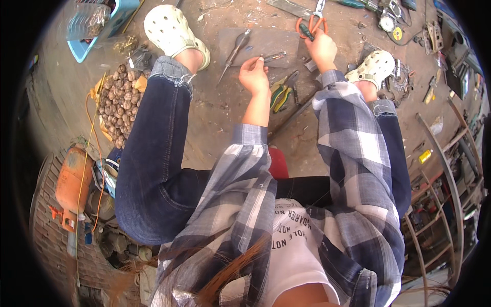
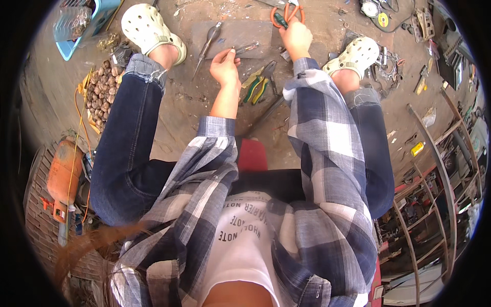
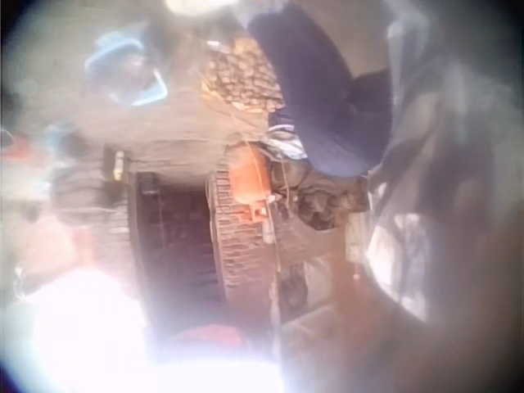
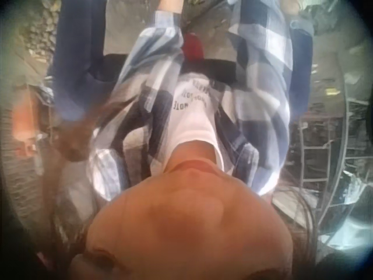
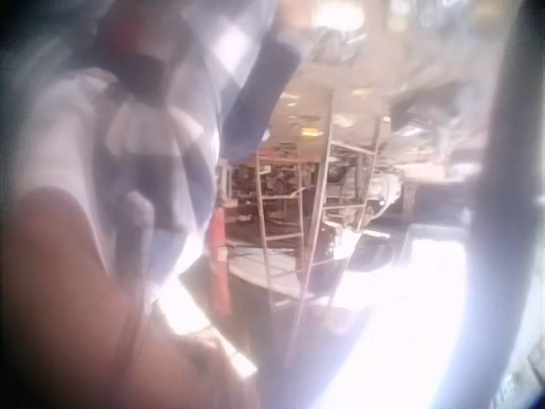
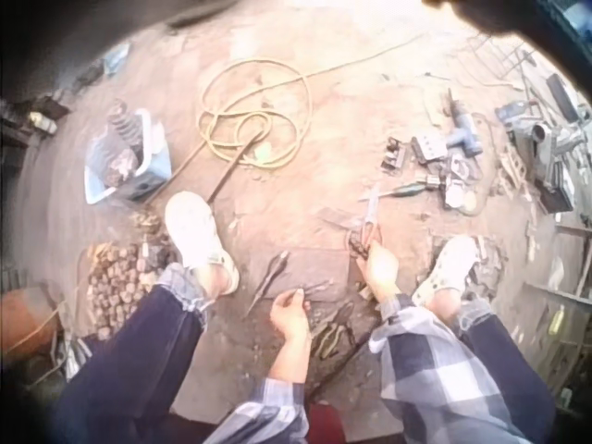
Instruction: The person sits on the floor and uses pliers and shears to bend and cut a small metal piece. They repeatedly adjust the metal with their hands and tools, shaping it into a curved form.
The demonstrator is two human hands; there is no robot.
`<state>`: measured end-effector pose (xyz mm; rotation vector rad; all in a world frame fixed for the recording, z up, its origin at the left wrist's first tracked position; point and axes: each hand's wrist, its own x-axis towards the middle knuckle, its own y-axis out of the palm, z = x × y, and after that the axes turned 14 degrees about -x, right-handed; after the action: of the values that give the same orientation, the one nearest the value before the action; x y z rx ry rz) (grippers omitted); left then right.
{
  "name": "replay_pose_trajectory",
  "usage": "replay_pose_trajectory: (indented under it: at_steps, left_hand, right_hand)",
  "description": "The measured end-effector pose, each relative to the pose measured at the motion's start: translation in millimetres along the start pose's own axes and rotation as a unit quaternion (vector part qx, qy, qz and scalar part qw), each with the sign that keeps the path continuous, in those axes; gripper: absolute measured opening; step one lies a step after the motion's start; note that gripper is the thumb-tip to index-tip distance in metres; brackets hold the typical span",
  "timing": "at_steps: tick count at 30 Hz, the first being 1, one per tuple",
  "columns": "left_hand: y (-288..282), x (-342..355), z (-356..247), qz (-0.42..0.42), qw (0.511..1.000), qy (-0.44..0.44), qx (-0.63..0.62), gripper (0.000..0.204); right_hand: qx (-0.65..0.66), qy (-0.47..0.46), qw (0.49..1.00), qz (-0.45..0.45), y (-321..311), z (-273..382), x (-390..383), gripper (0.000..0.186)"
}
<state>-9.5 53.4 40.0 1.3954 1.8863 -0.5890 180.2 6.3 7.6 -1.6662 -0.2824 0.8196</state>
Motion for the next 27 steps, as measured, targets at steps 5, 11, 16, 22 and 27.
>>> replay_pose_trajectory:
  at_steps: [5,11,16,22,27]
  left_hand:
    - [-1,-8,10,0.006,1.000,-0.011,-0.013,0.009]
    - [3,-7,19,-0.017,0.999,0.028,-0.039,0.006]
    - [-2,3,32,-0.014,0.992,0.116,0.048,0.005]
    - [-3,0,35,-0.020,0.984,0.159,0.073,0.005]
    - [-4,1,35,-0.020,0.980,0.174,0.098,0.005]
  right_hand:
    - [0.181,0.102,0.967,-0.148,-36,10,-24,0.029]
    - [0.591,0.120,0.797,-0.039,-61,37,-82,0.017]
    - [0.610,0.141,0.780,-0.020,-79,57,-114,0.014]
    - [0.478,0.033,0.878,0.003,-70,58,-116,0.018]
    - [0.337,-0.030,0.941,-0.010,-83,60,-115,0.019]
